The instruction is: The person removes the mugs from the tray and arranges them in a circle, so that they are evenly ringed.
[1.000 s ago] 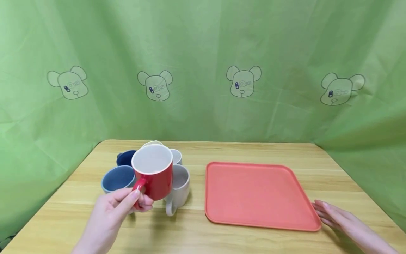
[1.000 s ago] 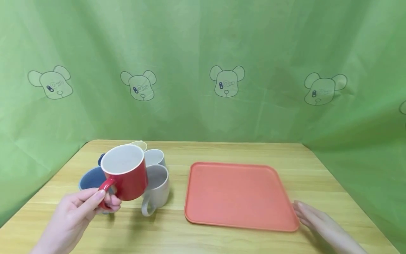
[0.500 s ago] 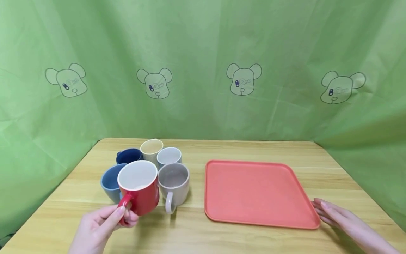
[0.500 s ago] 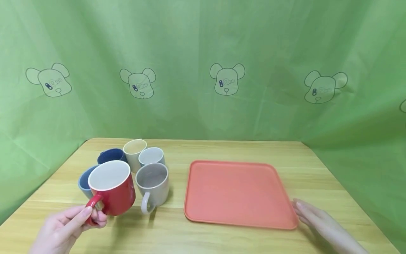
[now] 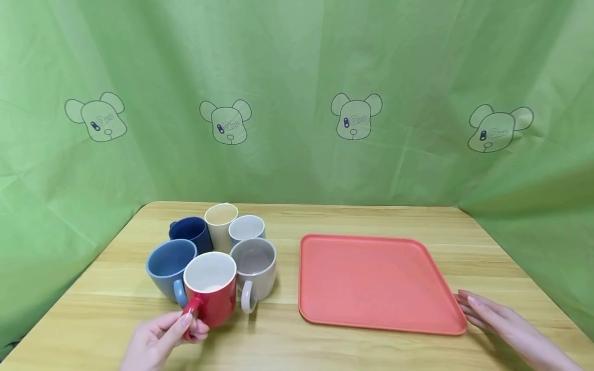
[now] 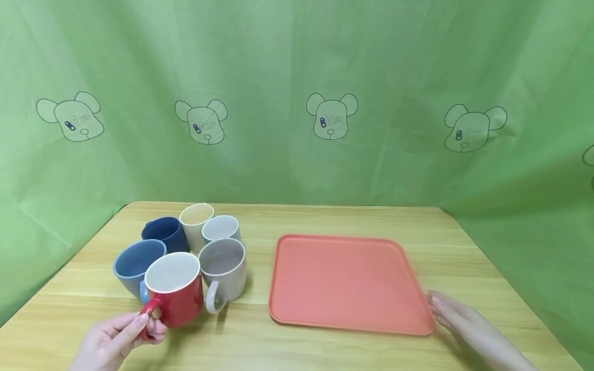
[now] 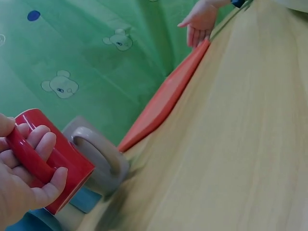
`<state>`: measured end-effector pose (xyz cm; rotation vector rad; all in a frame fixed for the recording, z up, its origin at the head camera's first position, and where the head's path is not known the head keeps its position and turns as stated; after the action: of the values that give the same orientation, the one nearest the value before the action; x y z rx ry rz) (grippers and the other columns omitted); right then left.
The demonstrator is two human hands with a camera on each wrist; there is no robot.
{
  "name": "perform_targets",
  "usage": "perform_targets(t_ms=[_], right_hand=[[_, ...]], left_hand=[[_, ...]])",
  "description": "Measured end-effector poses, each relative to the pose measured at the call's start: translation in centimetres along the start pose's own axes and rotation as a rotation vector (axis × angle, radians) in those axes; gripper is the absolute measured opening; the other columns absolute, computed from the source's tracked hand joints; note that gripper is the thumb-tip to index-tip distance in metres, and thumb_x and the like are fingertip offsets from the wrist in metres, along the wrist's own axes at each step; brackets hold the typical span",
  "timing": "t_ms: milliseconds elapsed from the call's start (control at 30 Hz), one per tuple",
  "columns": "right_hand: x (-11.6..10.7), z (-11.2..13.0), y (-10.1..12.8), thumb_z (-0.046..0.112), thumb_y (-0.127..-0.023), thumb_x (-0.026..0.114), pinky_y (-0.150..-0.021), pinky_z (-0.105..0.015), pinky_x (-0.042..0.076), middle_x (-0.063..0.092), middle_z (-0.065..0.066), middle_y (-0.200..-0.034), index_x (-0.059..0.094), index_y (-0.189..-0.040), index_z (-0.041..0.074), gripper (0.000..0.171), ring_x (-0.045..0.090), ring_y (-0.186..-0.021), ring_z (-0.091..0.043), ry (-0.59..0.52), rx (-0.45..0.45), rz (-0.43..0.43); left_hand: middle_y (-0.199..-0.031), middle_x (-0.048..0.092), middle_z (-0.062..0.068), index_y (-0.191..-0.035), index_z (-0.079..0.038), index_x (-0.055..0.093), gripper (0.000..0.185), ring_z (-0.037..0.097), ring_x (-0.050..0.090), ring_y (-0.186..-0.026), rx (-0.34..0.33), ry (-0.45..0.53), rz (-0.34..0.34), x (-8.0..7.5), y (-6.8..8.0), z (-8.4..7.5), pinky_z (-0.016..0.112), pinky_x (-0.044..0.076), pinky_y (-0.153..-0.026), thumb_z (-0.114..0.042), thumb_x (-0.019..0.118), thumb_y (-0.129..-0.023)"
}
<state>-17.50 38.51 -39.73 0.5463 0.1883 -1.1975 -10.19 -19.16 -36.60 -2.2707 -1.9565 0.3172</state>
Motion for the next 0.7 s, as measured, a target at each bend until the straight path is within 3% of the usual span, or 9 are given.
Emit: perform_targets(t_ms=[167, 500, 700], right_hand=[[0.0, -0.1, -0.1, 0.038, -0.103, 0.02, -0.082, -0.012, 0.042, 0.008, -0.033, -0.144, 0.005, -0.138, -0.019, 0.069, 0.041, -0.098, 0.02, 0.004, 0.0, -0.005], [-0.1, 0.0, 0.0, 0.035, -0.103, 0.023, -0.082, -0.012, 0.041, 0.013, -0.032, -0.144, 0.009, -0.138, -0.019, 0.066, 0.039, -0.098, 0.02, 0.083, -0.014, -0.047], [-0.1, -0.2, 0.3, 0.027, -0.104, 0.025, -0.081, -0.01, 0.04, 0.022, -0.032, -0.142, 0.015, -0.138, -0.018, 0.057, 0.042, -0.103, 0.016, 0.14, -0.108, -0.069]], left_hand=[[-0.087, 0.07, -0.001, -0.091, -0.007, 0.069, 0.033, 0.016, 0.067, -0.078, 0.003, 0.054, 0.02, 0.0, 0.0, 0.8, 0.026, 0.054, -0.07, 0.003, 0.038, -0.097], [-0.088, 0.07, 0.001, -0.092, -0.009, 0.069, 0.034, 0.014, 0.066, -0.08, -0.006, 0.129, 0.03, 0.0, 0.0, 2.1, 0.025, 0.053, -0.073, 0.003, 0.038, -0.097], [-0.085, 0.07, 0.0, -0.089, -0.009, 0.07, 0.031, 0.014, 0.067, -0.077, -0.039, 0.116, -0.018, -0.2, 0.1, 3.4, 0.024, 0.053, -0.071, -0.001, 0.042, -0.097]])
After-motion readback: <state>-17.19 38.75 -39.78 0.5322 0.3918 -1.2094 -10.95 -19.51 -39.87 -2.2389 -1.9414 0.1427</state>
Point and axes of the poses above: each hand's wrist, its own y-axis away from the middle knuckle, its own x-axis out of the palm, z = x × y, the point moved 3 cm from there along -y, towards the middle knuckle
